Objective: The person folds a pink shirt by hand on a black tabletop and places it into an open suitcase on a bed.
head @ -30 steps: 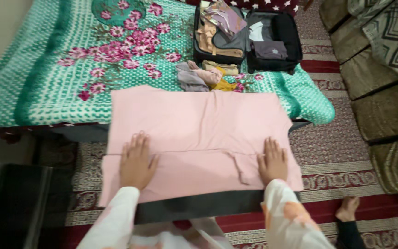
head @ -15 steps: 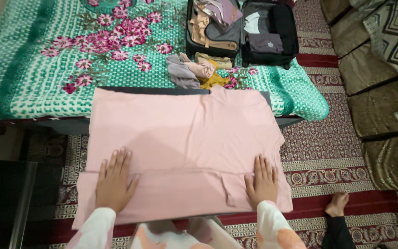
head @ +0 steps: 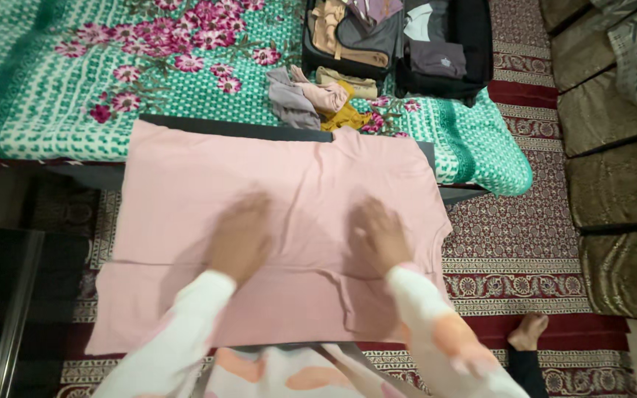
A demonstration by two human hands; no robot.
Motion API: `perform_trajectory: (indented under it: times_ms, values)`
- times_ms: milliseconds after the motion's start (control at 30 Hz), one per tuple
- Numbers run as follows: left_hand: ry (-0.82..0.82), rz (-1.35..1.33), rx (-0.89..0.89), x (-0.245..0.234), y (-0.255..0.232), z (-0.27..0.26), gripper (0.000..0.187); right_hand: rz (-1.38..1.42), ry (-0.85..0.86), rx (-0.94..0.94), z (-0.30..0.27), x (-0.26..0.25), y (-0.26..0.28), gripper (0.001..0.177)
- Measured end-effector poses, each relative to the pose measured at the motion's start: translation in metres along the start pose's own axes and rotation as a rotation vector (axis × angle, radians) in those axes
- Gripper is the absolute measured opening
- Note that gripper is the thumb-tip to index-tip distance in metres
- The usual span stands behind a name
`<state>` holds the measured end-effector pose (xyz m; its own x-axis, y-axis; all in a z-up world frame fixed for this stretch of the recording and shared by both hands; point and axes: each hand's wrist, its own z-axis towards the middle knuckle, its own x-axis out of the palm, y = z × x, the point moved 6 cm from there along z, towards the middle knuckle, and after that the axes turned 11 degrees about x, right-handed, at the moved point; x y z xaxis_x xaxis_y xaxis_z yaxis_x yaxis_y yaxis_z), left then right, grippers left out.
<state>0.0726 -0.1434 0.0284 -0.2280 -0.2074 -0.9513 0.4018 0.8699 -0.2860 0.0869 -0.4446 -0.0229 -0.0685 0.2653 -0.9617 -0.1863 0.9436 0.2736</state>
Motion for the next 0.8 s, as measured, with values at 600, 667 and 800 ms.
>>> perform_trajectory:
  times_ms: [600,667,800]
  values:
    - [-0.534,0.124,-0.350,0.009,0.134,-0.011,0.077,-0.056,-0.290,0.342,0.041,-0.018,-0.077,0.072]
    - [-0.540,0.058,-0.360,0.010,0.134,-0.011,0.078,-0.070,-0.265,0.355,0.041,-0.013,-0.084,0.073]
    - [-0.507,0.100,-0.346,0.008,0.131,-0.014,0.081,-0.029,-0.162,0.491,0.054,0.003,-0.097,0.080]
